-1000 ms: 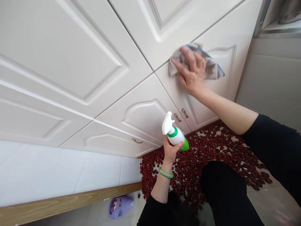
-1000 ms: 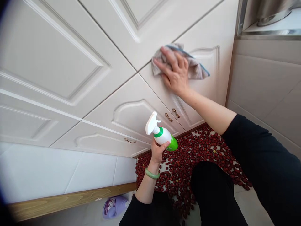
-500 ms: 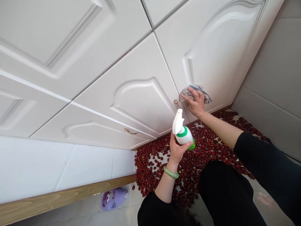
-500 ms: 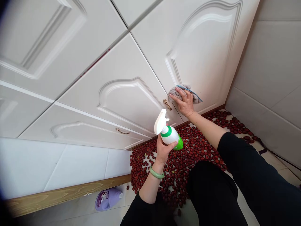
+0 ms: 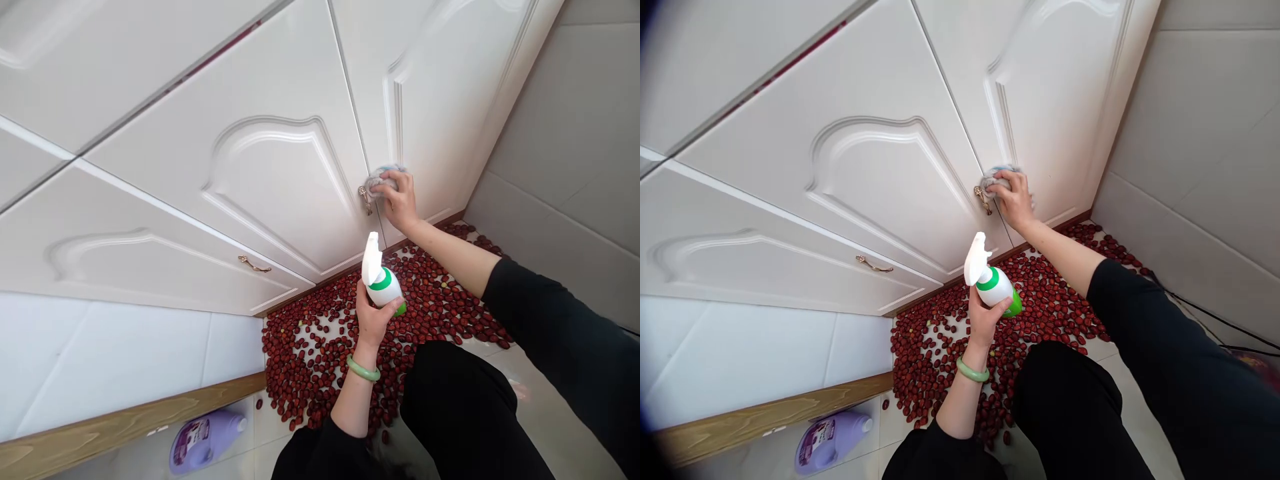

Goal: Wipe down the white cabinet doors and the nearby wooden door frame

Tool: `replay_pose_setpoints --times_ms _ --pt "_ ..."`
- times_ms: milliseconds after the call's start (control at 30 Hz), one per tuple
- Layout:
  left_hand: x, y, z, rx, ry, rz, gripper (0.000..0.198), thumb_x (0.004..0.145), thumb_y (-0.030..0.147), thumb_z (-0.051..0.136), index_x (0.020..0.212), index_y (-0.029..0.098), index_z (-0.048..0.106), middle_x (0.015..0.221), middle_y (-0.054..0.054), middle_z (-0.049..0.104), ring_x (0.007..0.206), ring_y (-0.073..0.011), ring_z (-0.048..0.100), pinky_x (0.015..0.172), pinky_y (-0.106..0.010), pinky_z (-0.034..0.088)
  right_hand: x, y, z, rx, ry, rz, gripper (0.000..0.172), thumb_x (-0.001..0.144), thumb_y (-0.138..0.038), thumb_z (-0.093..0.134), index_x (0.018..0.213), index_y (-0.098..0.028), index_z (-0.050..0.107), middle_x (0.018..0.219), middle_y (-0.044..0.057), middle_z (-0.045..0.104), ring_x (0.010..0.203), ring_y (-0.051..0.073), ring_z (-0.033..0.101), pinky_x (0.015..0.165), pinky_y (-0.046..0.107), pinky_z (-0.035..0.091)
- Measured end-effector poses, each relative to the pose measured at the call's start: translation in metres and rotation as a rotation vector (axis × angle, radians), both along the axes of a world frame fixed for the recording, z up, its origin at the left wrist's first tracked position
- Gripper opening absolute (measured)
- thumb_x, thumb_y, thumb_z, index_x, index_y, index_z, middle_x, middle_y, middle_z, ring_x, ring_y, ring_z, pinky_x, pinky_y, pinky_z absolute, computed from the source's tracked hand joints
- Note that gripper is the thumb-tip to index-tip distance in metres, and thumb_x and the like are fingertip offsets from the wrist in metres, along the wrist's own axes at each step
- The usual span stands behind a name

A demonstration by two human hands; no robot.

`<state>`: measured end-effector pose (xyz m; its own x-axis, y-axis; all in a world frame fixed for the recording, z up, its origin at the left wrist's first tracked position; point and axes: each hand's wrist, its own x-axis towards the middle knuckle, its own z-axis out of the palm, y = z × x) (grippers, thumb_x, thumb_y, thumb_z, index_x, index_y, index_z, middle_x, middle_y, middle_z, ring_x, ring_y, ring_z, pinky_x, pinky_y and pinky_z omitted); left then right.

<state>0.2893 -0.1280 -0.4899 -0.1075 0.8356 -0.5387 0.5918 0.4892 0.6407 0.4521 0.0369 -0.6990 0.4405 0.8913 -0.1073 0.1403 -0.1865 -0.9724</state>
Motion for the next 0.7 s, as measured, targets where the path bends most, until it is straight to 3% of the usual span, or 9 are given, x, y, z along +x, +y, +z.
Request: replay_pose_setpoints --times_ms 100,167,267,367,467,533,633,700 --pt "-0.008 -0.015 0.002 -0.024 -0.019 0.042 0.085 0.066 0.055 0.109 0.136 0.023 0.073 0.129 -0.011 0.081 0.113 -0.0303 0.078 0.099 -0.042 0.065 -0.002 -0.028 -0.013 0.005 0.042 0.009 0.038 0.102 -0.024 0.05 0.118 -0.028 0.084 0.154 0.01 0.065 0.15 0.028 0.057 0.135 0.059 0.05" --pt "-0.016 -0.024 0.005 -0.037 -0.01 0.066 0.083 0.067 0.053 0.109 0.135 0.023 0.073 0.127 -0.011 0.081 0.11 -0.0297 0.079 0.098 -0.042 0.065 0.016 -0.032 -0.01 0.051 0.036 -0.02 0.037 0.104 -0.029 0.051 0.122 -0.026 0.084 0.154 0.013 0.064 0.151 0.031 0.059 0.134 0.061 0.052" --pt "-0.028 -0.034 0.008 -0.056 0.007 0.12 0.084 0.068 0.053 0.108 0.138 0.023 0.072 0.128 -0.012 0.082 0.108 -0.0302 0.08 0.095 -0.042 0.067 0.064 -0.005 0.009 0.127 -0.071 -0.145 0.045 0.115 -0.044 0.048 0.143 -0.027 0.079 0.168 0.016 0.058 0.162 0.035 0.05 0.14 0.066 0.043" --pt "-0.037 -0.037 0.006 -0.076 0.037 0.162 0.09 0.065 0.056 0.108 0.14 0.023 0.071 0.13 -0.013 0.083 0.112 -0.0331 0.082 0.094 -0.043 0.068 0.11 0.045 0.015 0.254 -0.341 -0.185 0.063 0.117 -0.061 0.044 0.172 -0.035 0.06 0.19 0.004 0.037 0.179 0.034 0.028 0.151 0.063 0.025" --pt "-0.042 -0.038 0.001 -0.081 0.06 0.174 0.094 0.064 0.055 0.109 0.144 0.023 0.069 0.134 -0.014 0.082 0.116 -0.0342 0.082 0.097 -0.044 0.069 0.12 0.078 -0.014 0.245 -0.559 -0.191 0.066 0.117 -0.067 0.036 0.18 -0.051 0.046 0.192 -0.012 0.034 0.182 0.031 0.023 0.153 0.055 0.017" --pt "-0.043 -0.039 -0.003 -0.079 0.058 0.173 0.095 0.065 0.053 0.11 0.145 0.023 0.068 0.135 -0.015 0.082 0.116 -0.0337 0.082 0.099 -0.044 0.069 0.103 0.077 -0.045 0.231 -0.598 -0.238 0.069 0.118 -0.063 0.032 0.181 -0.042 0.049 0.191 -0.007 0.037 0.182 0.033 0.025 0.152 0.057 0.015" --pt "-0.041 -0.039 -0.013 -0.083 0.046 0.137 0.09 0.068 0.052 0.109 0.143 0.023 0.07 0.135 -0.014 0.082 0.119 -0.0337 0.081 0.101 -0.044 0.068 0.05 0.044 -0.09 0.142 -0.487 -0.243 0.069 0.115 -0.055 0.043 0.173 -0.022 0.063 0.189 0.01 0.04 0.181 0.037 0.025 0.151 0.063 0.013" --pt "-0.037 -0.038 -0.022 -0.088 0.057 0.099 0.087 0.068 0.053 0.109 0.141 0.022 0.072 0.134 -0.014 0.081 0.118 -0.0331 0.08 0.1 -0.043 0.067 0.009 0.011 -0.112 -0.022 -0.314 -0.165 0.061 0.11 -0.051 0.055 0.162 -0.025 0.072 0.187 0.011 0.044 0.182 0.038 0.024 0.151 0.067 0.01"
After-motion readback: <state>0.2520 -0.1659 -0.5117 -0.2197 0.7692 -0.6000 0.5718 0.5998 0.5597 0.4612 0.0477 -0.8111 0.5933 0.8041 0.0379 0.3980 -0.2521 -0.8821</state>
